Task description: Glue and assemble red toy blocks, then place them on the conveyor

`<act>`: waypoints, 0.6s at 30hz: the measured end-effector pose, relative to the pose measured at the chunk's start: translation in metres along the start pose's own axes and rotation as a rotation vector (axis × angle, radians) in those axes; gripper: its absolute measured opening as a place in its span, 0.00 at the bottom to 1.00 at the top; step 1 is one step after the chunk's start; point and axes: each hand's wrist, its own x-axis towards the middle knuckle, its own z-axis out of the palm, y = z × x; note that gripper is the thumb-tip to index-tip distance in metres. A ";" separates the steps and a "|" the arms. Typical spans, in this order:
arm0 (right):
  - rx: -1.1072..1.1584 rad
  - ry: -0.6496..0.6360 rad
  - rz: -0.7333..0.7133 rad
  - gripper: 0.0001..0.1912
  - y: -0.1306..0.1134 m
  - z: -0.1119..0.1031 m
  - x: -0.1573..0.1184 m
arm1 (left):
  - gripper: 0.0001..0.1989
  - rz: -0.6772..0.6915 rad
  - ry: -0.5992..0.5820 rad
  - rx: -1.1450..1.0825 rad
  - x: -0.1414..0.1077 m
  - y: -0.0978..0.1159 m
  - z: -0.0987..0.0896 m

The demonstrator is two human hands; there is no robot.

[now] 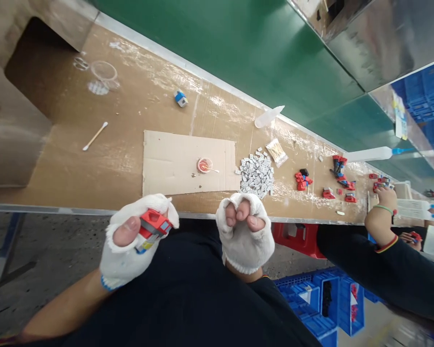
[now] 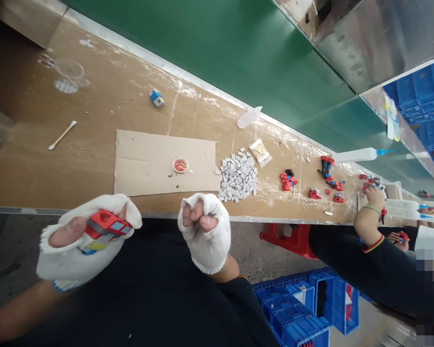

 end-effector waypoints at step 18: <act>-0.078 -0.033 -0.179 0.16 -0.001 -0.012 -0.008 | 0.25 -0.036 -0.125 0.035 0.003 0.002 0.011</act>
